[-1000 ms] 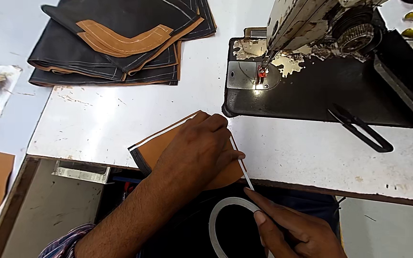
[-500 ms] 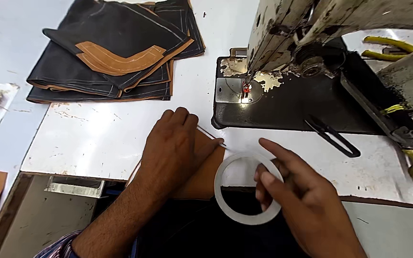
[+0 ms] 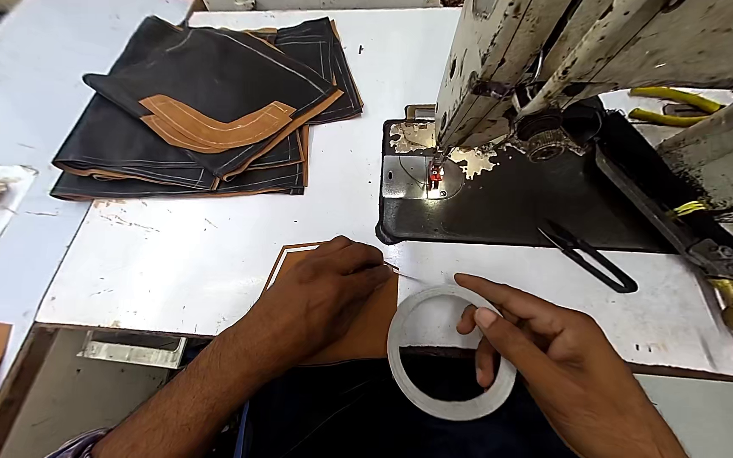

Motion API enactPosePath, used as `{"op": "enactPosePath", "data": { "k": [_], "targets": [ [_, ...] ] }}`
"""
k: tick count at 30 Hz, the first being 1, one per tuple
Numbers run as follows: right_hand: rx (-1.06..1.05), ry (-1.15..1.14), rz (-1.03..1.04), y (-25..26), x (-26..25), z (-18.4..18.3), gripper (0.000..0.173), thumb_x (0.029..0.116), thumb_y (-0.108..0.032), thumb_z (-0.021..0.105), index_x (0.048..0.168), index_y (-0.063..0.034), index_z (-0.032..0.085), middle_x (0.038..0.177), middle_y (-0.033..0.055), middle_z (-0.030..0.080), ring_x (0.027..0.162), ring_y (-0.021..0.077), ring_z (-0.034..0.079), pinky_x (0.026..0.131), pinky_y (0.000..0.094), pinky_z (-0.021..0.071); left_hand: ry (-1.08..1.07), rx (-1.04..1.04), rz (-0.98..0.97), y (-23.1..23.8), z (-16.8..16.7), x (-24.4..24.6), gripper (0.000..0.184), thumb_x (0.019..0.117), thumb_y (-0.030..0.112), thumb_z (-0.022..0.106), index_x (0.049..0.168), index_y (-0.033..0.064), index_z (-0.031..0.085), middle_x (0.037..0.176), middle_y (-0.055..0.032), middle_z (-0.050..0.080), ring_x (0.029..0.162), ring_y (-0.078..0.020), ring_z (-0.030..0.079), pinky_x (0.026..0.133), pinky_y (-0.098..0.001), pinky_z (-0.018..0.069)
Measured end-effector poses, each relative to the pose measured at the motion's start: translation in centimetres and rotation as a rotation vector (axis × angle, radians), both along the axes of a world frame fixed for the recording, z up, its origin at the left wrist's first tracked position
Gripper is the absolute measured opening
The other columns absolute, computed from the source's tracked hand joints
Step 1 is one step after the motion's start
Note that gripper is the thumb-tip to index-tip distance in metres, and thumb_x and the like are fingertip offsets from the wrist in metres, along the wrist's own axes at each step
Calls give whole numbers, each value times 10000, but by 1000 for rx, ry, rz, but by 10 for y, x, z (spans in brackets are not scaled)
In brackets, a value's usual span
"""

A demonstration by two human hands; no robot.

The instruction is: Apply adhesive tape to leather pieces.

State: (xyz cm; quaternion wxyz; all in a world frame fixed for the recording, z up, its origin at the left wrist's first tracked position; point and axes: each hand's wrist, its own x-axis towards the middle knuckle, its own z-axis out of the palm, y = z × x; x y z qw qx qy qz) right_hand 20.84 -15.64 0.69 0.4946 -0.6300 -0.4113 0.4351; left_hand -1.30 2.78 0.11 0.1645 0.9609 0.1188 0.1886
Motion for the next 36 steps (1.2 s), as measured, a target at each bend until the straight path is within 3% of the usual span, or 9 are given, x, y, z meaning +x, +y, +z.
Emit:
{"op": "enactPosePath", "data": {
  "k": [7,12,18,22,26,36],
  "targets": [
    [-64,176,98,-13,2,1,343,1070,-158,503,1353,-104,690,928,107,717,494,142,583,429,259,531,69,44,2,-4,5,4,296,1005,144,534,1202,87,747,1223,-52,682,1139,-200,627,975,-324,526],
    [-49,287,212,-16,-14,4,379,1088,-99,461,1434,-14,592,962,82,706,522,119,604,446,276,566,61,30,64,-7,4,11,268,1032,243,549,1100,112,772,1162,-21,694,1059,-168,632,884,-309,525],
    [-107,23,220,-17,-51,8,421,1078,-131,517,1485,-22,536,977,13,727,590,96,654,512,271,606,58,40,76,-9,6,12,264,987,196,551,1081,98,778,1120,-24,698,1027,-175,634,852,-319,531],
    [-88,-63,220,-15,-62,2,436,1085,-177,504,1487,-12,529,960,-3,725,584,72,640,515,247,597,51,39,132,-14,9,17,302,1008,337,563,1000,140,792,1031,15,697,955,-141,623,791,-297,513],
    [-89,-78,221,-15,-64,2,441,1082,-174,504,1492,-12,525,947,5,721,580,69,632,521,240,591,36,63,178,-14,7,21,287,1019,321,578,965,156,805,998,23,708,905,-136,630,747,-294,505],
    [-92,-33,182,-16,-67,4,482,1070,-179,543,1513,2,485,988,4,731,588,71,642,513,249,594,14,4,210,-8,4,22,223,1005,259,609,953,142,792,999,24,706,915,-116,635,771,-280,513]
  ]
}}
